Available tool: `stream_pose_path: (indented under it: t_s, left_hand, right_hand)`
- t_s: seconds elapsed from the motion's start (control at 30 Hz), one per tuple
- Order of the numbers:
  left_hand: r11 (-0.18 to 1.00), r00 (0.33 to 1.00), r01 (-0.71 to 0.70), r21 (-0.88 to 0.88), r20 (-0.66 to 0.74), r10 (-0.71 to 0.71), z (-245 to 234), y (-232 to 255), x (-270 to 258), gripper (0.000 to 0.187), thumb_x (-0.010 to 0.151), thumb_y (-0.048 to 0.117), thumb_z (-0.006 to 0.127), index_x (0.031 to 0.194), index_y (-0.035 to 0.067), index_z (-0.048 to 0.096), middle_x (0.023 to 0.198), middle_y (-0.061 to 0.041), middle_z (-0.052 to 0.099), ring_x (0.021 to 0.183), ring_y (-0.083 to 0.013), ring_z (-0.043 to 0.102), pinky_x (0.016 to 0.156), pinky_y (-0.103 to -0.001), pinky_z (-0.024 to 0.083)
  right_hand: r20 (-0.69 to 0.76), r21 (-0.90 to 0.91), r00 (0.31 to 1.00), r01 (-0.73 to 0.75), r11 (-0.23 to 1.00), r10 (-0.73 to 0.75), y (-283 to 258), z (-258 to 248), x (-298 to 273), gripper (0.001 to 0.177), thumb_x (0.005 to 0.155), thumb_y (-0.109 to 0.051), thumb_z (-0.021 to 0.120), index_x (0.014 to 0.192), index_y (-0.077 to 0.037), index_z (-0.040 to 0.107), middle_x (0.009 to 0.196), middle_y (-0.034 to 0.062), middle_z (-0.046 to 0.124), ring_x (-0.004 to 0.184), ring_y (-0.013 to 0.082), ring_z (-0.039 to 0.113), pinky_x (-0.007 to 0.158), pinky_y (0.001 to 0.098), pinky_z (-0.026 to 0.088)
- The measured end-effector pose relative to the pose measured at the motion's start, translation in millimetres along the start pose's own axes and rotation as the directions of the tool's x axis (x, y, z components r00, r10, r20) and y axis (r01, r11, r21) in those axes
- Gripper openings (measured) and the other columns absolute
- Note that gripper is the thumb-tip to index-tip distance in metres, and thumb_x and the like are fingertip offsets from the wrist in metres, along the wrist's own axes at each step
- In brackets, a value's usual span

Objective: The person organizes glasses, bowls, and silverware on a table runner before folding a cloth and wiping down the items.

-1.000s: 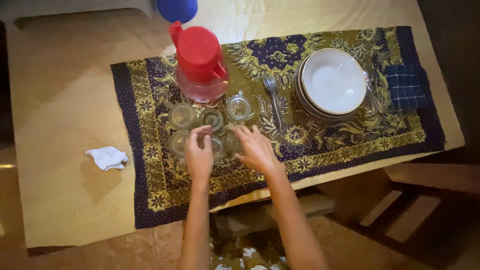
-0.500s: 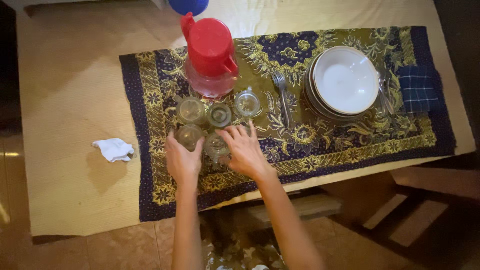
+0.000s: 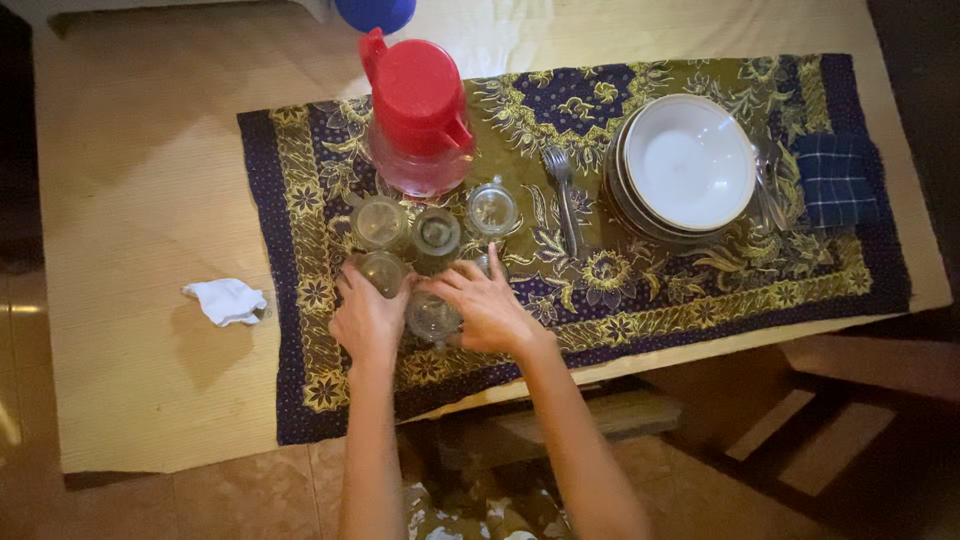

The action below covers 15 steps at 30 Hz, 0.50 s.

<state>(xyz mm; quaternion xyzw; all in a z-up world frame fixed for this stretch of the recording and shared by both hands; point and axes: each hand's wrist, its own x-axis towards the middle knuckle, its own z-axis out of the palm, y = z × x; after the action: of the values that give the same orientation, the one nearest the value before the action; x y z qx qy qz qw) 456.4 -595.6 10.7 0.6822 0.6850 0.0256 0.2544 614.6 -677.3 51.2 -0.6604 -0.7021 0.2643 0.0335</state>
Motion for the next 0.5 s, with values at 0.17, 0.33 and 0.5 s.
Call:
stream_pose_path:
  t_s: [0.17,0.33,0.5]
  left_hand:
    - [0.998,0.996,-0.048,0.032,0.078,0.046,-6.8,-2.6,8.1,0.096,0.074,0.060,0.081,0.145,0.011,0.038,0.134,-0.017,0.059,0.098,-0.0397,0.071,0.083,-0.054,0.053]
    - [0.996,0.988,-0.072,0.045,0.139,0.065,-7.5,-9.2,5.7,0.095,0.075,0.057,0.083,0.149,0.018,0.038,0.137,-0.011,0.060,0.102,-0.0368,0.071,0.084,-0.050,0.056]
    - [0.997,0.975,-0.070,0.031,0.212,0.062,-2.4,-21.9,13.7,0.101,0.073,0.056,0.083,0.152,0.015,0.033,0.138,-0.013,0.058,0.104,-0.0355,0.072,0.084,-0.049,0.059]
  right_hand:
    - [-0.009,0.012,1.000,0.023,1.000,-0.023,-1.2,1.0,0.5,0.092,0.058,-0.004,0.080,0.143,-0.020,0.049,0.145,0.0035,0.053,0.144,0.0313,0.034,0.118,0.0727,-0.006]
    - [0.011,-0.029,1.000,-0.029,0.999,0.030,-4.9,-2.4,-5.7,0.109,0.062,-0.003,0.078,0.160,-0.018,0.030,0.152,0.0034,0.046,0.152,0.0280,0.029,0.121,0.0722,-0.005]
    - [-0.085,0.107,0.991,-0.095,0.990,0.105,4.4,-14.1,-23.1,0.103,0.067,-0.013,0.085,0.154,-0.020,0.030,0.157,0.0081,0.035,0.149,0.0295,0.025,0.118,0.0705,0.000]
